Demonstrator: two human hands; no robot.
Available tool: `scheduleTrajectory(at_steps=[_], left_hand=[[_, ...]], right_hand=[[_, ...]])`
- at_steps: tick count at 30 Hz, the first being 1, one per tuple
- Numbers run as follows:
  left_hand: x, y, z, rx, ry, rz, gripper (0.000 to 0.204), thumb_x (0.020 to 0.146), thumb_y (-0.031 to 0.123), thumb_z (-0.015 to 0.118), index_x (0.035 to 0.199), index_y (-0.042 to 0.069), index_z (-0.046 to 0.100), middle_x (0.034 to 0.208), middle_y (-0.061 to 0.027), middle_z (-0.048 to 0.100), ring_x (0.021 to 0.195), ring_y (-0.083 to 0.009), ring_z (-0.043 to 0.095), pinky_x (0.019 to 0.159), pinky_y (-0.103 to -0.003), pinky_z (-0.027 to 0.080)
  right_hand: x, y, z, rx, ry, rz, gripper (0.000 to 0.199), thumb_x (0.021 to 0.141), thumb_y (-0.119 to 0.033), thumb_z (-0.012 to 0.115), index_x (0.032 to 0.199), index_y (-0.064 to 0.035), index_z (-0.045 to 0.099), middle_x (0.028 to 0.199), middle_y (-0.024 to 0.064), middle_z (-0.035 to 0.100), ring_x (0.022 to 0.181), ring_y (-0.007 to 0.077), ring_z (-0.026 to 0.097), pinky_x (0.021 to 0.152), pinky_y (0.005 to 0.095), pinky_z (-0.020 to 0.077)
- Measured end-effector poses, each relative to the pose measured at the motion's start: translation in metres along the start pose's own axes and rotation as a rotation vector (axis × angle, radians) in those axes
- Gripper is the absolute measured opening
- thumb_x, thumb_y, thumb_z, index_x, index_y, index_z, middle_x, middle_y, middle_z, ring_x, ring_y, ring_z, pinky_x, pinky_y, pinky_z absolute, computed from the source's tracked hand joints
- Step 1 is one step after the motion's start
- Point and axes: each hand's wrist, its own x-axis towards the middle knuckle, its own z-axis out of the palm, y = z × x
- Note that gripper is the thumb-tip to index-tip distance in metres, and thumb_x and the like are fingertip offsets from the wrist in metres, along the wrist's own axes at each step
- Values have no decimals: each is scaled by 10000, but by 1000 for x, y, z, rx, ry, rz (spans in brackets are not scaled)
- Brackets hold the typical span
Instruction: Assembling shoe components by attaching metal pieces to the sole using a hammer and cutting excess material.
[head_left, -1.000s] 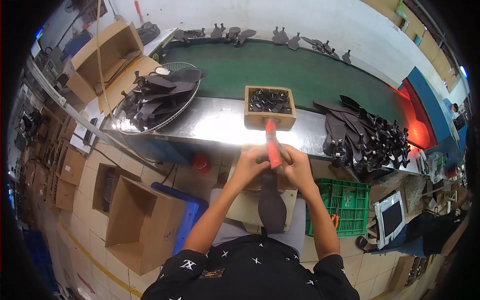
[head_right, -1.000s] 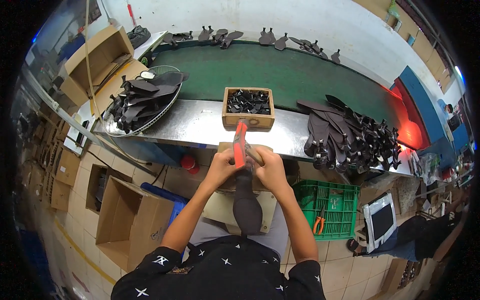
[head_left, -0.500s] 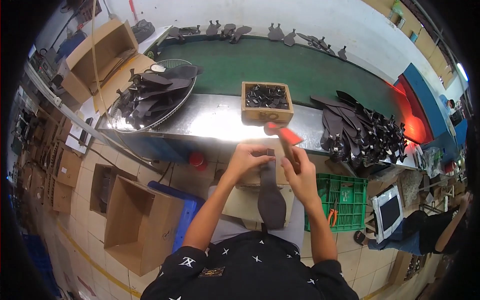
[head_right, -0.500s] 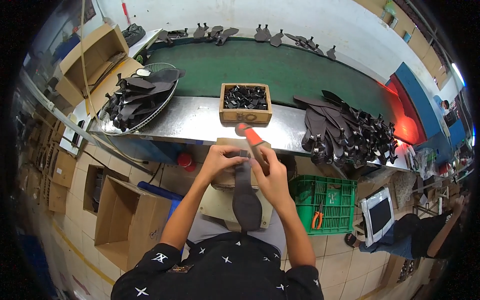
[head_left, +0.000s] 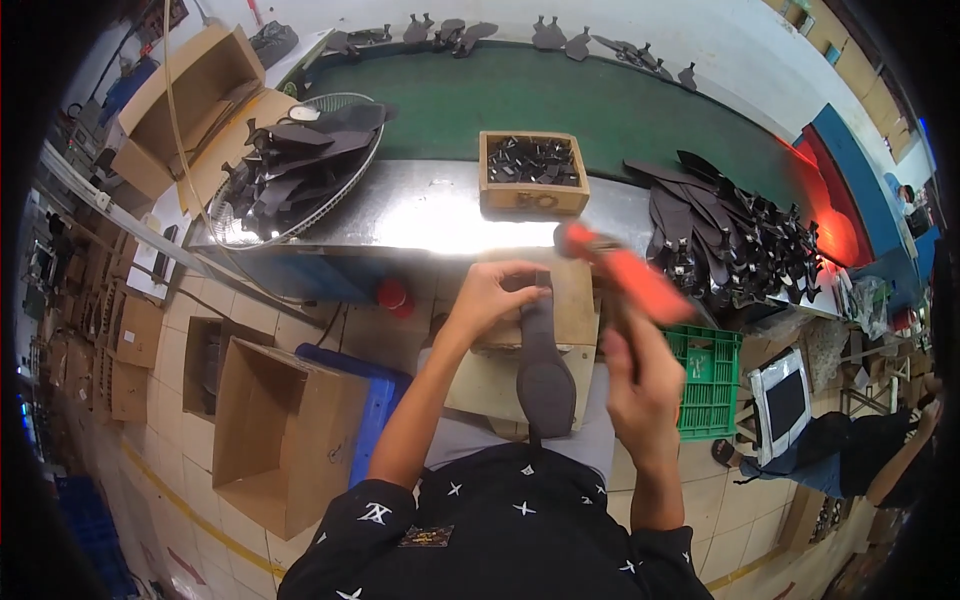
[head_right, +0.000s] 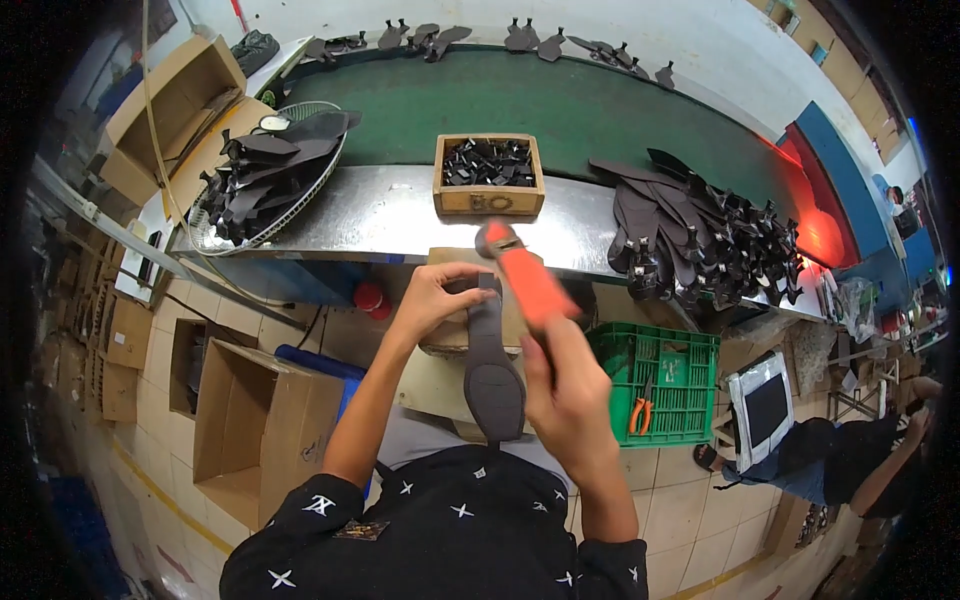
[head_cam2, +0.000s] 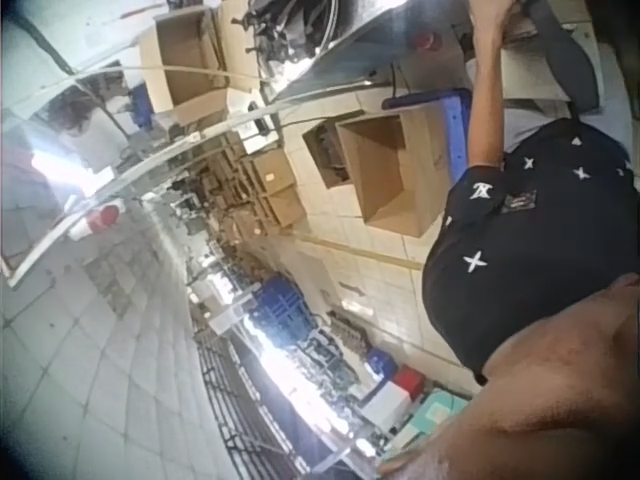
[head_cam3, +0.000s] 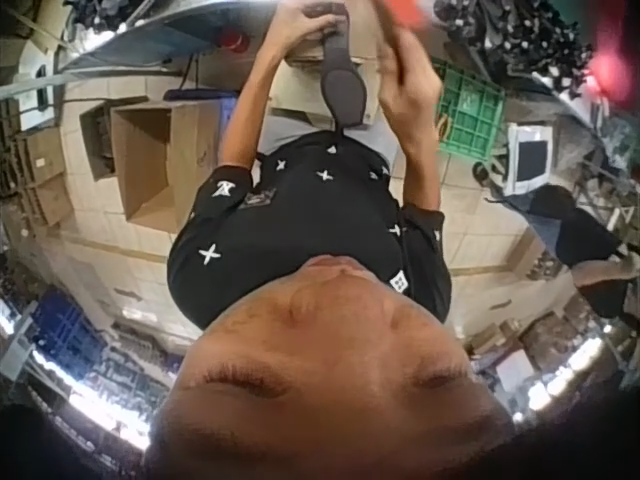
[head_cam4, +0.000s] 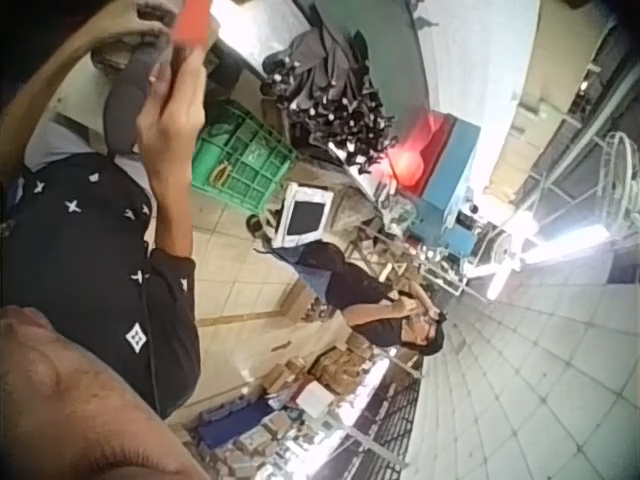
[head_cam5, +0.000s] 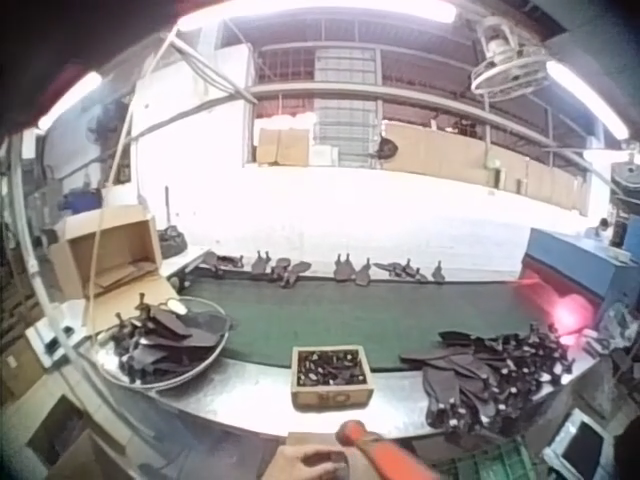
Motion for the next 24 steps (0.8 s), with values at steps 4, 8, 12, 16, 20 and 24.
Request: scheduleTrajectory(at_steps=[4, 8, 12, 16, 20, 24], left_hand=[[-11, -24, 3, 587, 119, 216, 962, 761, 428, 803, 1508, 66, 316, 1201, -78, 685, 1240, -218, 551, 1120, -506, 237], [-8, -16, 4, 642, 3, 47, 1094, 746, 542, 765, 1552, 97, 175, 1255, -66, 662, 1387, -232, 409, 1136, -598, 13], [-4, -9, 9, 742, -32, 106, 689, 769, 562, 708, 1357, 233, 567, 1307, -49, 624, 1406, -275, 367, 1105, -688, 48], [-5, 11, 10, 819, -63, 99, 488, 842, 517, 655, 1273, 287, 652, 1256, -34, 658, 1321, -288, 465, 1083, -676, 123], [-15, 2, -4, 641, -18, 426, 313, 838, 130, 658, 1138, 42, 687, 1193, -139, 666, 1245, -330, 522, 1087, -429, 324], [-49, 11, -2, 326, -132, 345, 257, 809, 65, 636, 1048, -12, 693, 1086, -158, 681, 945, -285, 668, 829, -333, 506]], right_hand=[[-7, 1, 11, -14, 11, -64, 391, 949, -17, 562, 1329, 33, 488, 970, 200, 669, 816, 291, 678, 702, 371, 527], [4, 30, 20, -49, -162, 45, 347, 911, 22, 592, 1254, 46, 554, 1029, 232, 656, 880, 410, 666, 676, 397, 543], [-8, -3, -17, 10, 82, -63, 399, 906, 13, 601, 1301, 9, 542, 1129, 254, 632, 916, 418, 652, 761, 413, 540], [-18, 35, 15, 158, -210, 208, 478, 912, -62, 601, 1376, -36, 489, 1178, 279, 605, 979, 429, 629, 822, 456, 528], [5, 34, 17, 230, -58, 12, 494, 932, -112, 598, 1408, -72, 474, 1127, 240, 633, 928, 416, 649, 773, 445, 535], [7, 77, 32, 42, -12, 20, 454, 937, -152, 569, 1384, -114, 498, 939, 193, 622, 770, 387, 647, 649, 427, 539]])
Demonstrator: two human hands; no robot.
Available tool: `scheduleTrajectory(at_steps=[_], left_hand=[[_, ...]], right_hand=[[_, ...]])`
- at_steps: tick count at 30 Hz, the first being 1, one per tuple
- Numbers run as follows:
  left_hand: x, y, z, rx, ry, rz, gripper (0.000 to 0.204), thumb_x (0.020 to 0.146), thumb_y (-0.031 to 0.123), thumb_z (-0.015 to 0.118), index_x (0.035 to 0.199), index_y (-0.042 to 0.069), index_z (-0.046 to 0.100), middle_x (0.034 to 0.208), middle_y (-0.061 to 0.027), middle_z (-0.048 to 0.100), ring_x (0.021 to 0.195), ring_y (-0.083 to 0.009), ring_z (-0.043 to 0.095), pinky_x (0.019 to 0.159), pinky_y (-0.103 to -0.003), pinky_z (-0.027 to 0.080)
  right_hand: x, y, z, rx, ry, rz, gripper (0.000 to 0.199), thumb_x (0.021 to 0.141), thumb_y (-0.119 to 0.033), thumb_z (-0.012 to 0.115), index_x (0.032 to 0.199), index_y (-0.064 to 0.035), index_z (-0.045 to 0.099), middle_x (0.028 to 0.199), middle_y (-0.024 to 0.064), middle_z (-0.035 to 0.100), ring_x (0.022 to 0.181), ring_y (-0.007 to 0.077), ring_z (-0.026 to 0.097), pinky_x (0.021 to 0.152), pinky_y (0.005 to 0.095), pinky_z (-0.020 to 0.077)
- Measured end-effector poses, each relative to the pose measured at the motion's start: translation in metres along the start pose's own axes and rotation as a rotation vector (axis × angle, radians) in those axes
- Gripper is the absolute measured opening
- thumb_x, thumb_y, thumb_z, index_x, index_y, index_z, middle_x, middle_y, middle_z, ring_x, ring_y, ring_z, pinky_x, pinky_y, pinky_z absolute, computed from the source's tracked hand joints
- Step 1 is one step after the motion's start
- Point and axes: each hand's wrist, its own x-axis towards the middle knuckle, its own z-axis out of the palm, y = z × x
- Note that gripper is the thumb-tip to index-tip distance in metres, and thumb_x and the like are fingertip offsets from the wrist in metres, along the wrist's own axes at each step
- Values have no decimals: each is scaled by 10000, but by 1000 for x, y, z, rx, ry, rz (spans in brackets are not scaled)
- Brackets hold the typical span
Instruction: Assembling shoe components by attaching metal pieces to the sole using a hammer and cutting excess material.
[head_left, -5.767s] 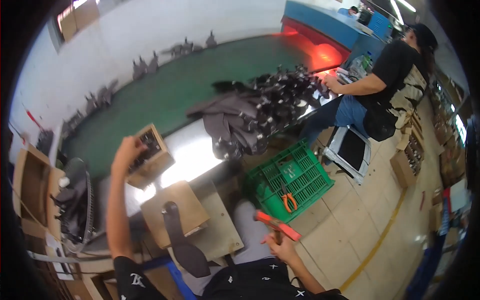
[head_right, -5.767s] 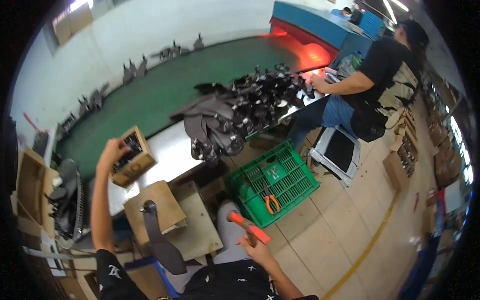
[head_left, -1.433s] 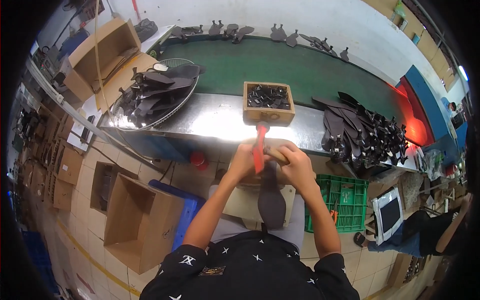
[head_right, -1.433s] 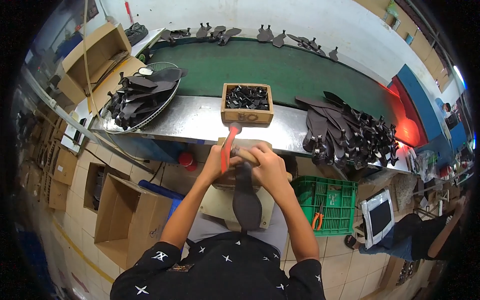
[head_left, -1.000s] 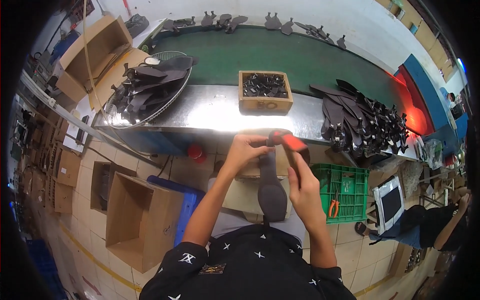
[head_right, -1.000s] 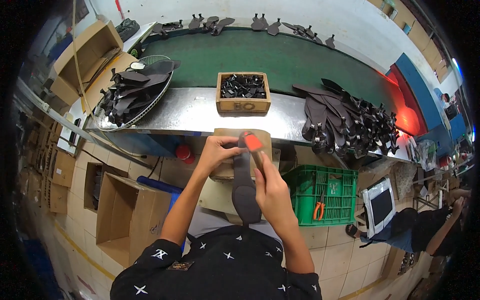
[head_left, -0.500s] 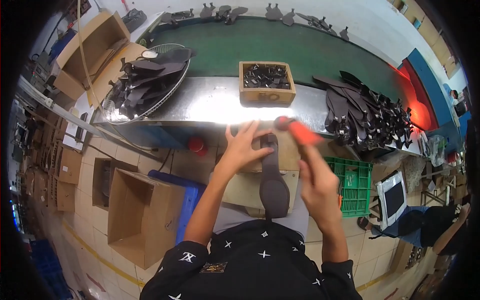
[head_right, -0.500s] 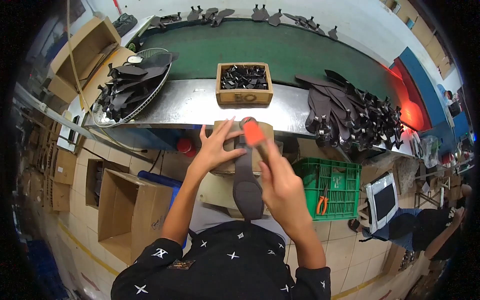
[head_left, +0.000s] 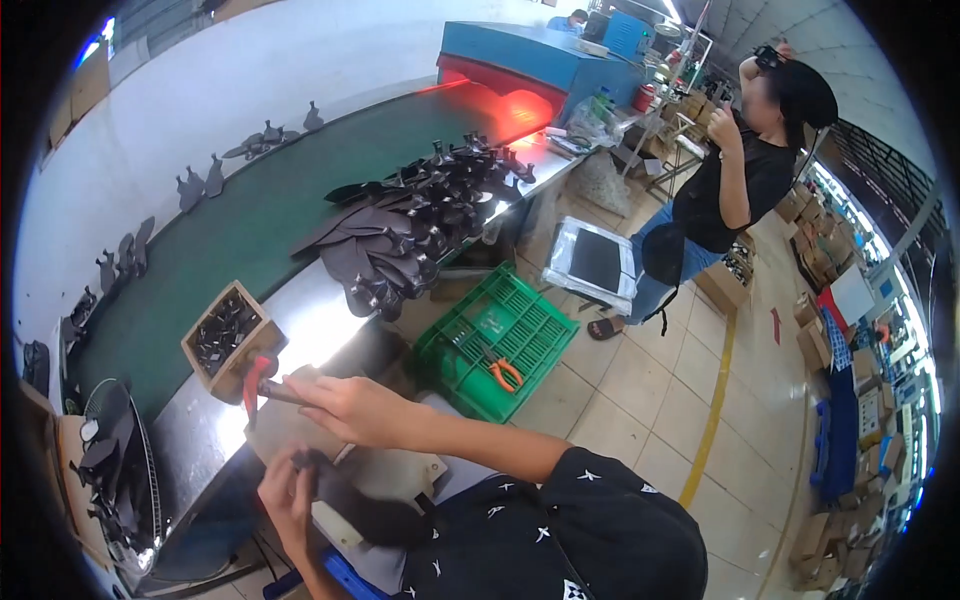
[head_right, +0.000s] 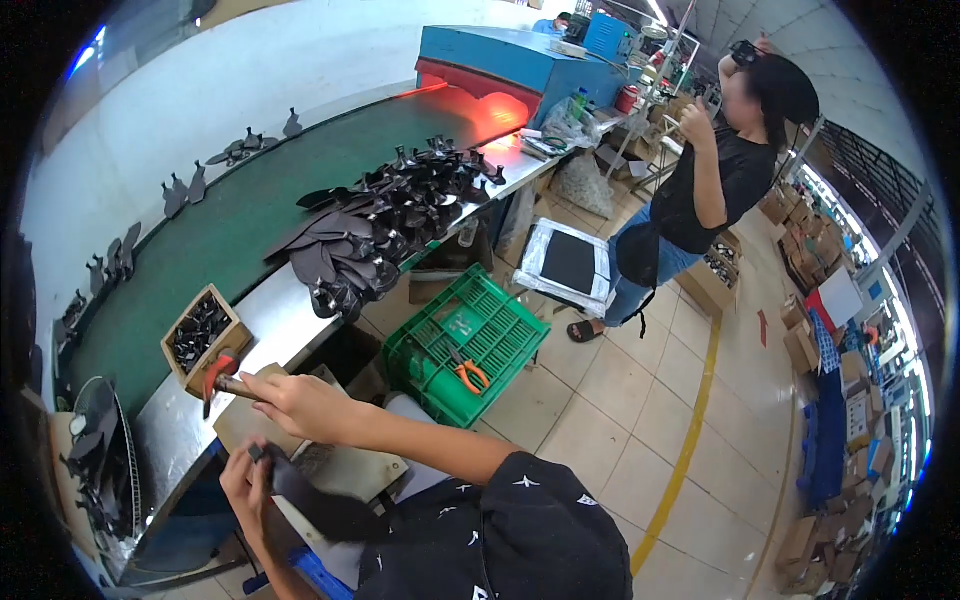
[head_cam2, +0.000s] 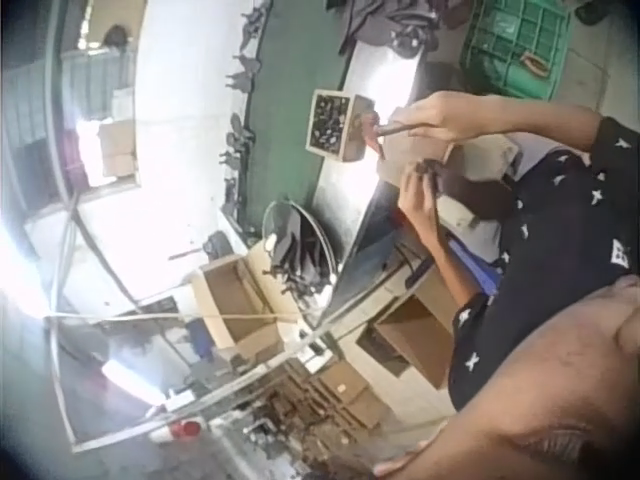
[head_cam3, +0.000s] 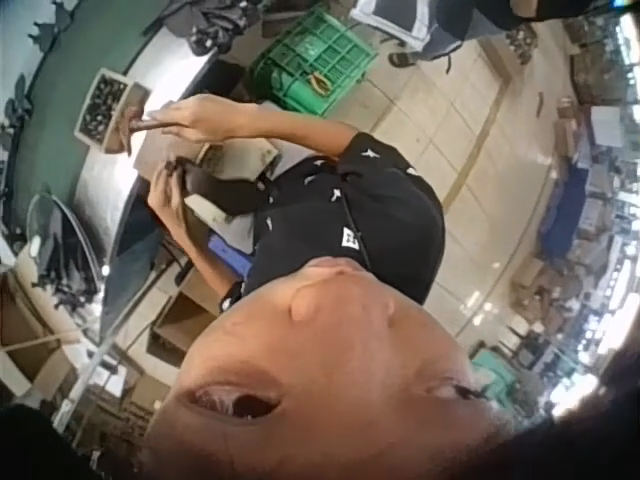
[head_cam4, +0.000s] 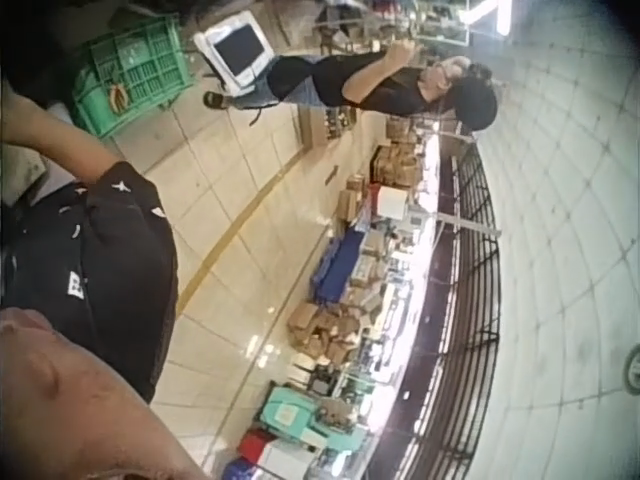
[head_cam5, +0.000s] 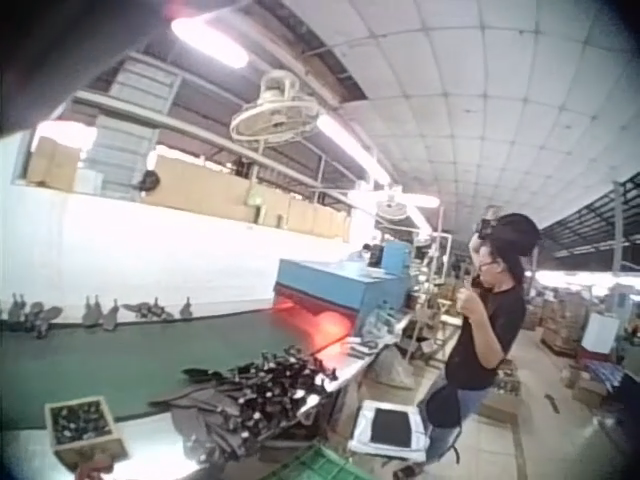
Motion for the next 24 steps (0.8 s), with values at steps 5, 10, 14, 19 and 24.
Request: scheduleTrajectory(at_steps=[5, 10, 14, 19, 24], left_hand=[[-18, 104, -8, -223, -44, -203, 275, 812, 158, 603, 981, -37, 702, 927, -125, 627, 760, -220, 601, 686, -314, 467], [-15, 126, -2, -648, -179, -310, 310, 976, 256, 565, 994, -28, 688, 829, -50, 455, 767, -156, 493, 682, -306, 411], [-39, 145, -15, -831, -243, -510, 269, 975, 237, 581, 995, -3, 700, 820, -26, 523, 772, -97, 497, 683, -264, 413], [-33, 151, -17, -934, -224, -606, 267, 959, 199, 572, 988, -21, 720, 949, -74, 686, 910, -122, 607, 822, -256, 468], [-39, 147, -10, -933, -180, -534, 328, 949, 242, 589, 1142, -12, 668, 1005, -69, 685, 905, -114, 610, 821, -240, 458]], right_hand=[[-10, 45, 23, -364, -341, -348, 438, 844, -162, 599, 1274, -236, 566, 1050, 67, 615, 920, 281, 652, 685, 428, 530], [-11, -14, -20, 304, -349, -66, 358, 935, -320, 595, 1196, -85, 665, 1263, 129, 634, 1171, 257, 600, 939, 395, 469], [-51, -53, -5, 1141, -490, 277, 566, 976, -513, 521, 1090, 27, 645, 1179, 189, 618, 1036, 220, 606, 915, 332, 484], [-50, -64, 10, 1315, -376, 329, 568, 922, -570, 576, 995, -9, 630, 1089, 156, 620, 1009, 230, 597, 919, 372, 476], [-45, -60, -2, 1219, -414, 284, 584, 909, -584, 583, 958, -4, 633, 1027, 146, 643, 1033, 250, 599, 931, 394, 467]])
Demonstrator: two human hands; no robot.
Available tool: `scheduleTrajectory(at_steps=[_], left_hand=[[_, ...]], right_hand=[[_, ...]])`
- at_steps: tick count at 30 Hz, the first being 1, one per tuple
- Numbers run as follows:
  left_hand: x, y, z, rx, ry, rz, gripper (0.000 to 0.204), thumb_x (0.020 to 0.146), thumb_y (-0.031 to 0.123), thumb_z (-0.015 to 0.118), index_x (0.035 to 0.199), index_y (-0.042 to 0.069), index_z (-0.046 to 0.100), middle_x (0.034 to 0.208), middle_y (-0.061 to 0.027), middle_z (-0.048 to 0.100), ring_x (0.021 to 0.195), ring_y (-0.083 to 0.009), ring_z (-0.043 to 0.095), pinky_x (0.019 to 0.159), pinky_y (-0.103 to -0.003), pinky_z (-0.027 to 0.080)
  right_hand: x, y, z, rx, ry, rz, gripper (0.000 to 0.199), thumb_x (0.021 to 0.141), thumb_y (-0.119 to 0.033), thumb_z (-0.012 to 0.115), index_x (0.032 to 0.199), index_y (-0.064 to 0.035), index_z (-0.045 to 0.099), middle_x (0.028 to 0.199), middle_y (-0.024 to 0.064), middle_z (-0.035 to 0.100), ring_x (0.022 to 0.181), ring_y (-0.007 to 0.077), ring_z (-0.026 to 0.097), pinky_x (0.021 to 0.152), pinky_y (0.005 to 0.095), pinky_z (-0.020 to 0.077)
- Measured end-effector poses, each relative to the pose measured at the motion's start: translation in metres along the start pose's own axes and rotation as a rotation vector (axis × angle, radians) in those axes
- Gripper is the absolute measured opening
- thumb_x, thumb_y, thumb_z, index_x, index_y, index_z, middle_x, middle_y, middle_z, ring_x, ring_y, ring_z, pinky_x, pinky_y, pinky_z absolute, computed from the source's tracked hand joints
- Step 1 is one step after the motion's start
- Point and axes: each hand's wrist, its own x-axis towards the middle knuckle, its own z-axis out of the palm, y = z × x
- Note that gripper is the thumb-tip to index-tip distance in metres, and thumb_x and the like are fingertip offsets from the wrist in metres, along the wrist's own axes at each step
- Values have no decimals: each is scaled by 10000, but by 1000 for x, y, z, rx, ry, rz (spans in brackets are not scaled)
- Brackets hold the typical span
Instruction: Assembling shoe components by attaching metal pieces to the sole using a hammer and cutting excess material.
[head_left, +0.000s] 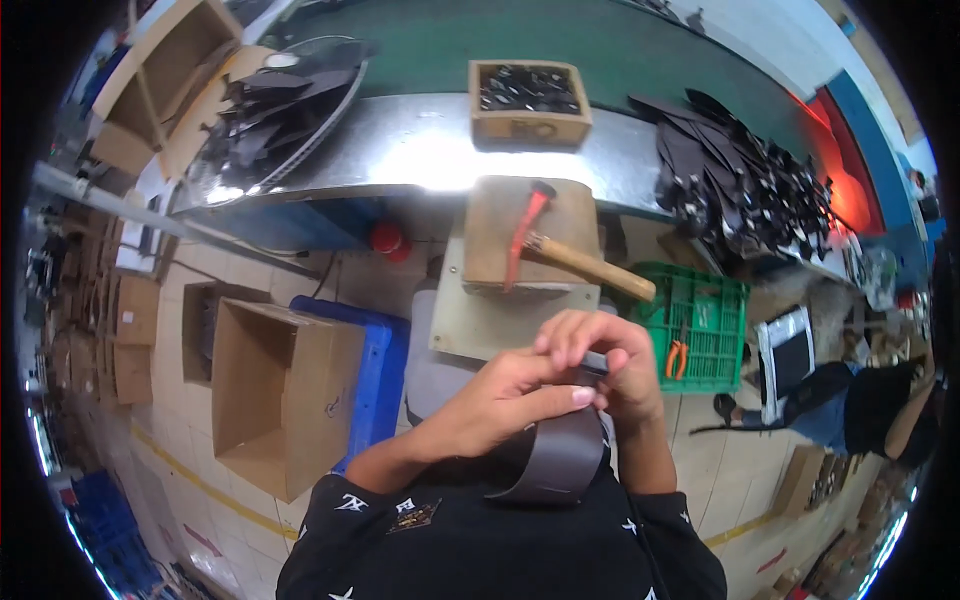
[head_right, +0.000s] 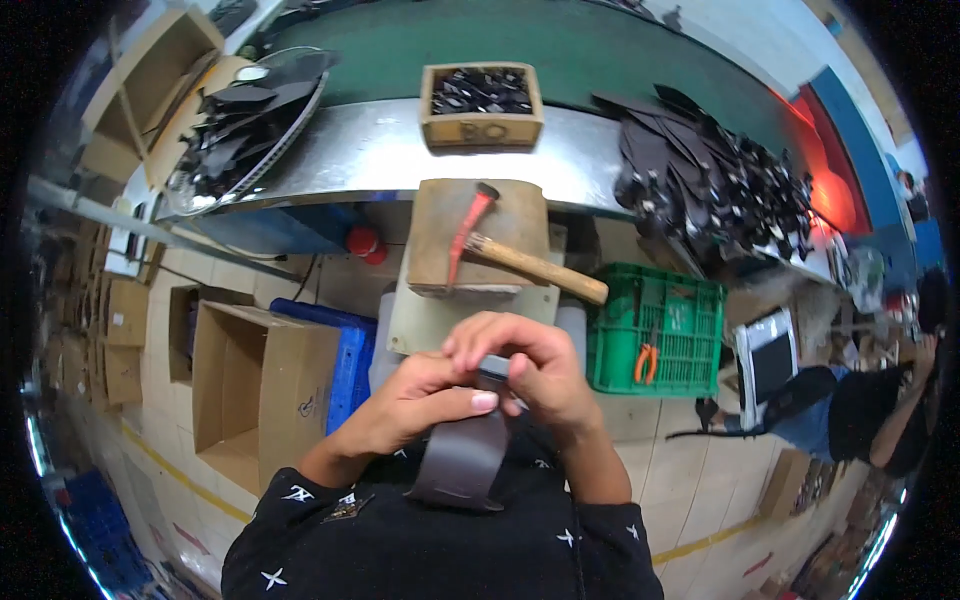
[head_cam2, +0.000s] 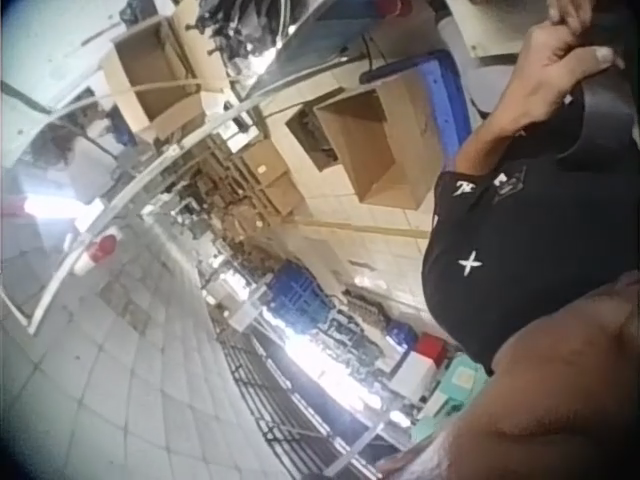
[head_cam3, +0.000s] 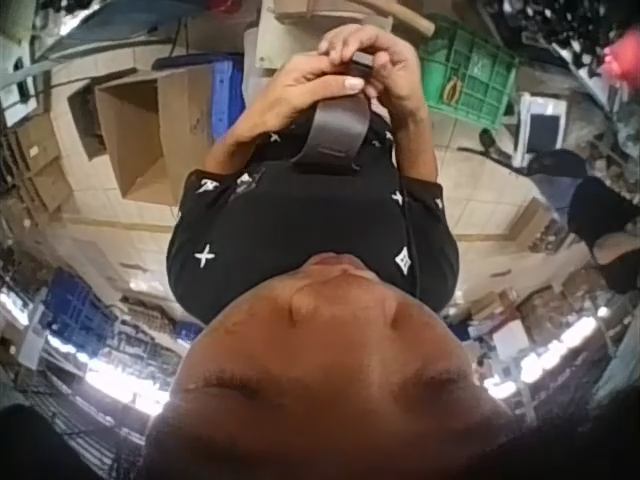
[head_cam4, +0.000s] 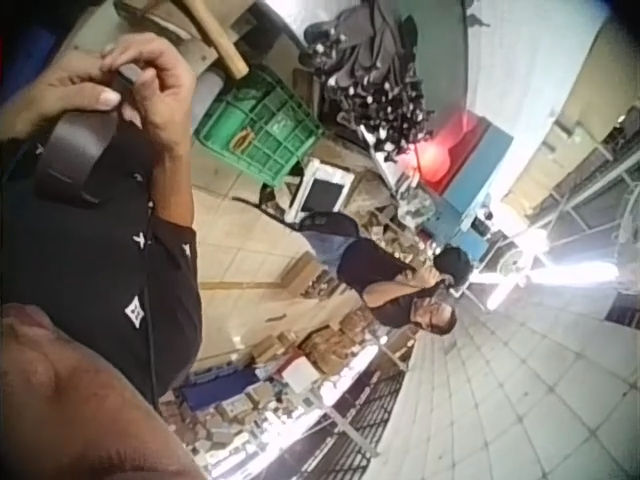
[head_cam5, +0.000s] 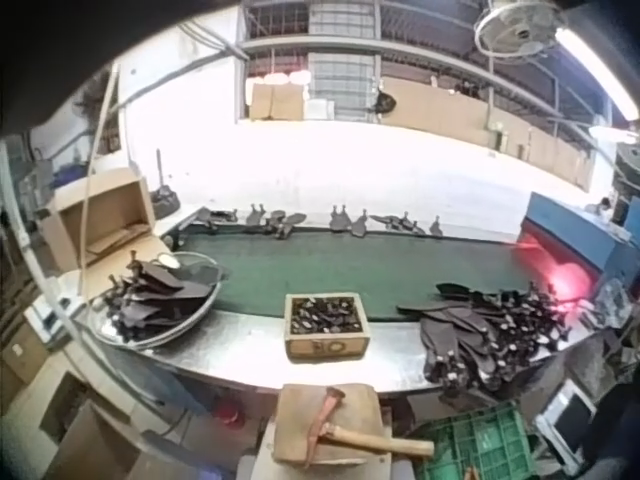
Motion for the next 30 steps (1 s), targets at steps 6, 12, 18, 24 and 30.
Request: scheduleTrajectory(at_steps=[6, 12, 18, 24, 30], left_hand=[[7, -40, -3, 46, -203, -12, 578, 924, 266, 684, 1383, 16, 438, 1101, -10, 546, 991, -87, 525, 848, -258, 452], [4, 37, -102, 291, 745, 229, 413, 827, 51, 718, 1218, 2, 594, 887, -8, 610, 810, -92, 576, 740, -224, 466], [-32, 101, -267, 678, 1504, 792, 547, 967, 210, 616, 1399, -65, 426, 1430, -197, 486, 1301, -257, 483, 1100, -364, 346], [20, 55, -203, 629, 1068, 586, 386, 988, 163, 567, 1338, 3, 535, 1330, -102, 568, 1235, -194, 520, 1060, -315, 378], [40, 34, -112, 1262, 1151, 460, 390, 903, 117, 605, 1287, 60, 571, 1454, -178, 438, 1402, -358, 325, 1157, -437, 235]], right_hand=[[0, -37, -55, -497, 534, -312, 503, 978, -455, 557, 1075, 32, 641, 1096, 134, 655, 1030, 195, 600, 928, 341, 463], [-10, -46, -145, -522, 875, -207, 356, 1043, -287, 488, 1138, 25, 633, 973, 84, 693, 807, 130, 632, 777, 275, 507], [-15, -81, -209, -978, 1135, -330, 299, 1009, -260, 554, 1121, 5, 637, 908, 98, 702, 755, 94, 625, 691, 251, 500], [45, -103, -304, -2074, 728, 261, 353, 825, -311, 721, 1008, -23, 630, 1050, 212, 593, 1001, 394, 631, 827, 462, 547], [123, -132, -322, -1682, 673, 315, 358, 689, -242, 782, 910, 29, 705, 981, 258, 684, 937, 397, 682, 817, 471, 560]])
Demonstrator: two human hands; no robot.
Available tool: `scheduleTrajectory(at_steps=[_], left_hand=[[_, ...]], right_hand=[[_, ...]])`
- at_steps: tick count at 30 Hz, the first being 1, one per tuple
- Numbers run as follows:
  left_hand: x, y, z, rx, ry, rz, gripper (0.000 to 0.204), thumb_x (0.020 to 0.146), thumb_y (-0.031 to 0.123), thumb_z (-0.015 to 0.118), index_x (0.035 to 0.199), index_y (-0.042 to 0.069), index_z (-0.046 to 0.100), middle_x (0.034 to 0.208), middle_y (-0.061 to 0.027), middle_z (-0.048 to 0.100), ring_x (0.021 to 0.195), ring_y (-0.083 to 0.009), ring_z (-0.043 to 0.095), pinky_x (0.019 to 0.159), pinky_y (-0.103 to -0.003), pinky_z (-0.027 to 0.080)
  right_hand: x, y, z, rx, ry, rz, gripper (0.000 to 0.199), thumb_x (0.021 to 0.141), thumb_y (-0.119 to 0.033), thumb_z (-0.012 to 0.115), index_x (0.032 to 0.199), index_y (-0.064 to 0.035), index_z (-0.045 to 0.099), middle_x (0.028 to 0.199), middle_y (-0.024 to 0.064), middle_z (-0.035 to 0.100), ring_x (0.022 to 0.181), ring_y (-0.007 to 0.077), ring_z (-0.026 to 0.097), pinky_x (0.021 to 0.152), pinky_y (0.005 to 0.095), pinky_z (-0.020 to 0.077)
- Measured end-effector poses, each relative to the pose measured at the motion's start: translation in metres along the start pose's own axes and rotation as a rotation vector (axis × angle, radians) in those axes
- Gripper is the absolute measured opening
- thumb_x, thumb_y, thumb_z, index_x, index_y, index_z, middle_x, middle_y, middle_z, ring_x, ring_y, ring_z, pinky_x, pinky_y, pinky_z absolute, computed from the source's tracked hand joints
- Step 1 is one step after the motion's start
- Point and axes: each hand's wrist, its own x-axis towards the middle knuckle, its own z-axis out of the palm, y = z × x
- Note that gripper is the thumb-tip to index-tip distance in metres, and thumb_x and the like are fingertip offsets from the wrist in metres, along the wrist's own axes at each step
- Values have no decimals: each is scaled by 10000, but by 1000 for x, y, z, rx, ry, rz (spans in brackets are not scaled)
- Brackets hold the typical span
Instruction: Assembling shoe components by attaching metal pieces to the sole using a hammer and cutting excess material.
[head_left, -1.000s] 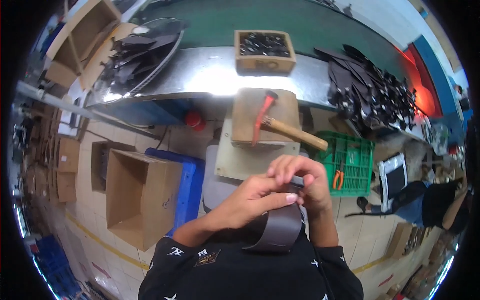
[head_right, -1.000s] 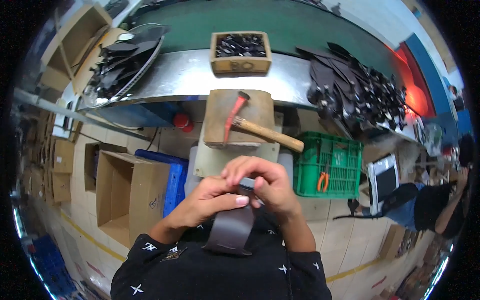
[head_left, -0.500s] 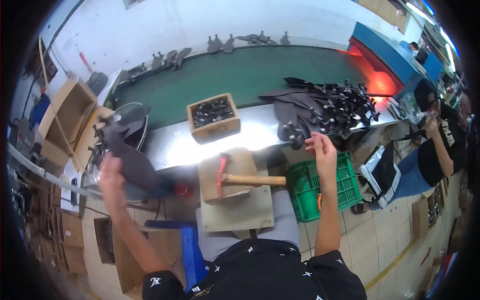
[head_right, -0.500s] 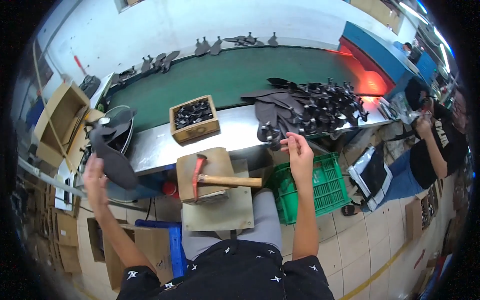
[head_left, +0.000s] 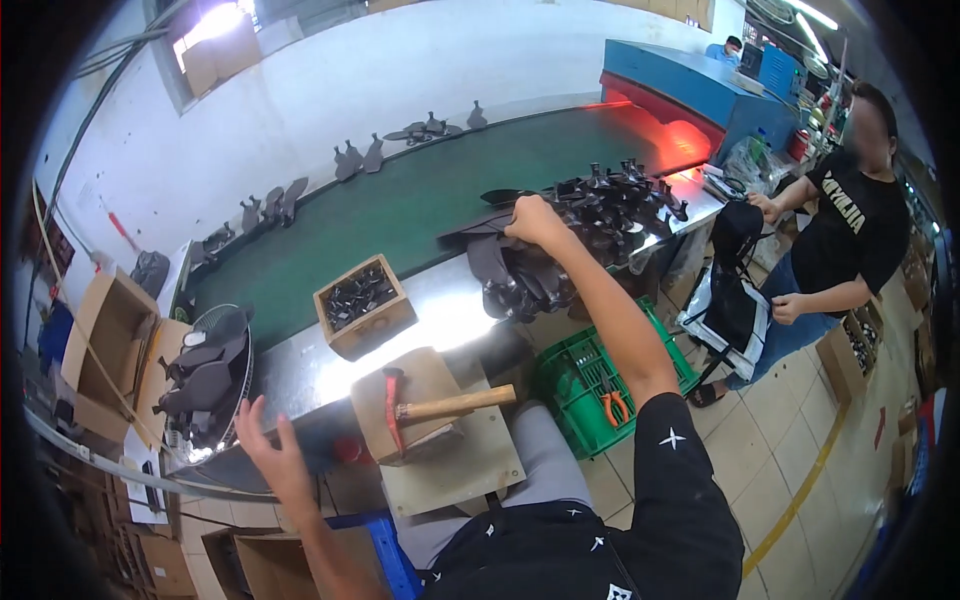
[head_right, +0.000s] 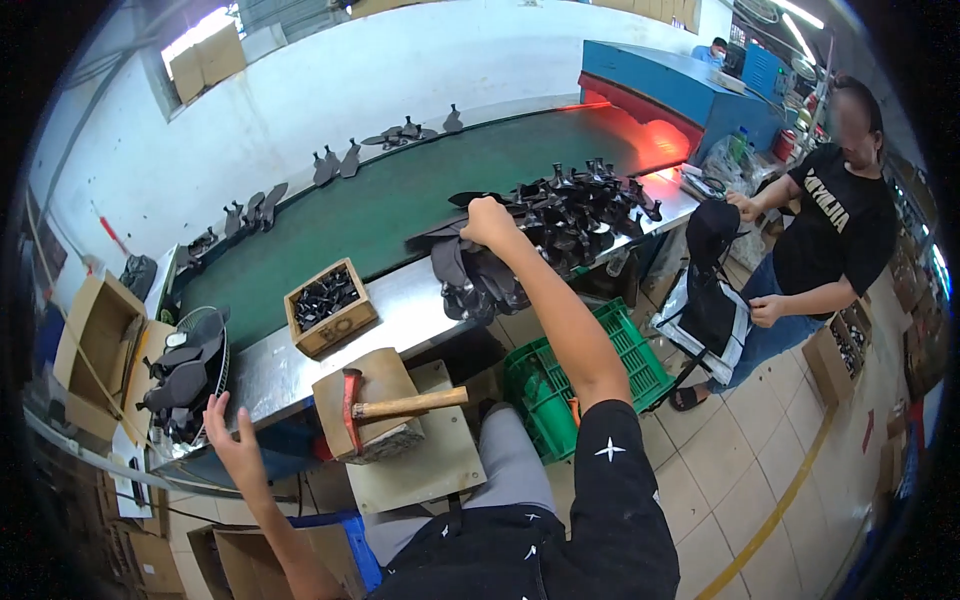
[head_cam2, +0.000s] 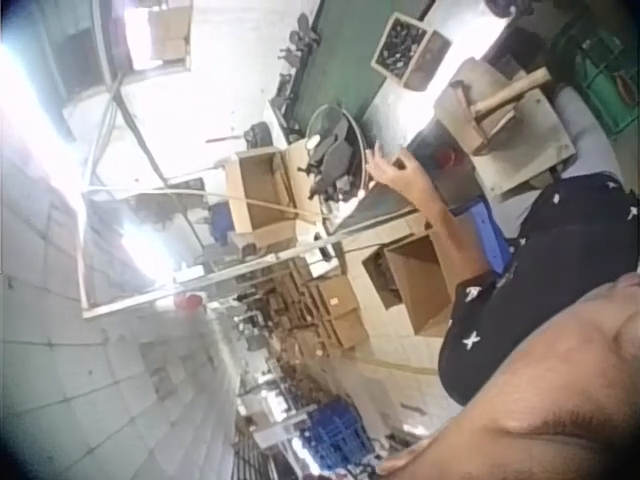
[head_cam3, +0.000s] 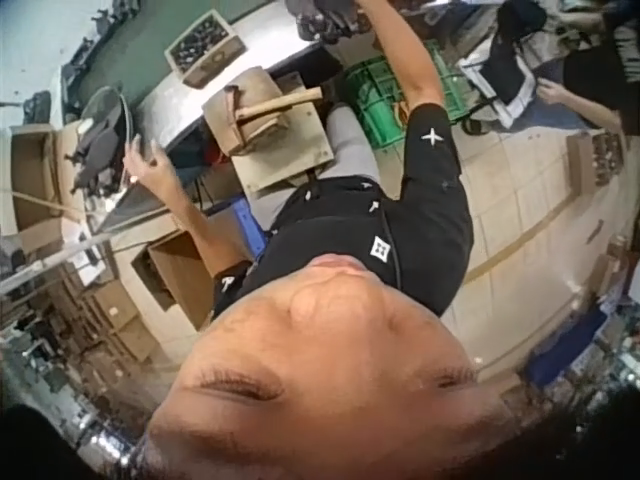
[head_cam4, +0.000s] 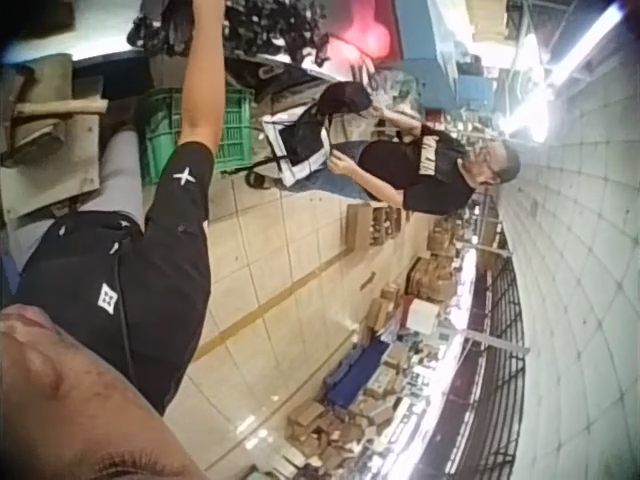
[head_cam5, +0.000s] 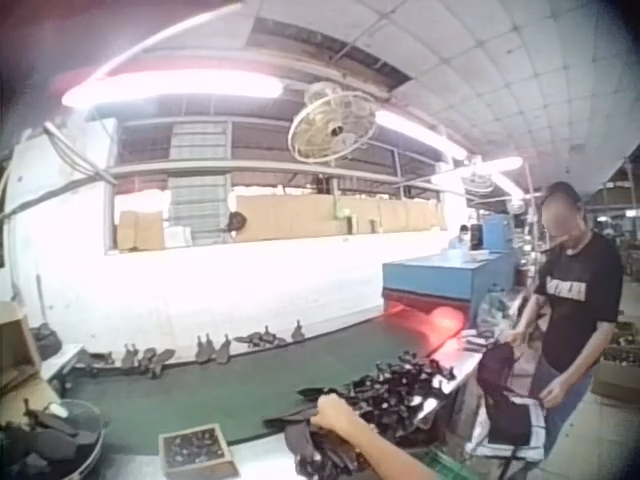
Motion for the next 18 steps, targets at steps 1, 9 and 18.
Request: scheduleTrajectory(at_steps=[1, 9, 18], left_hand=[[-1, 13, 6, 43, 4, 93, 389, 888, 106, 614, 1273, 65, 578, 1474, -166, 422, 1429, -370, 271, 1169, -484, 203], [-11, 98, 48, 16, -289, 487, 416, 845, 78, 647, 1239, 214, 657, 1537, -164, 334, 1445, -423, 208, 1141, -560, 171], [0, 148, 69, -331, -184, 504, 1124, 756, 298, 812, 1512, -46, 54, 1565, -261, 152, 1444, -425, 180, 1175, -493, 150]], right_hand=[[1, 3, 4, 2, 6, 7, 358, 689, -242, 782, 910, 29, 705, 981, 258, 684, 937, 397, 682, 817, 471, 560], [-14, -18, -47, 106, 139, 174, 360, 678, -332, 736, 864, -25, 754, 866, 198, 718, 847, 352, 703, 787, 416, 562], [-110, -165, -149, 1400, -325, -154, 245, 895, -295, 697, 856, -66, 620, 619, -41, 515, 438, 7, 344, 375, 198, 256]])
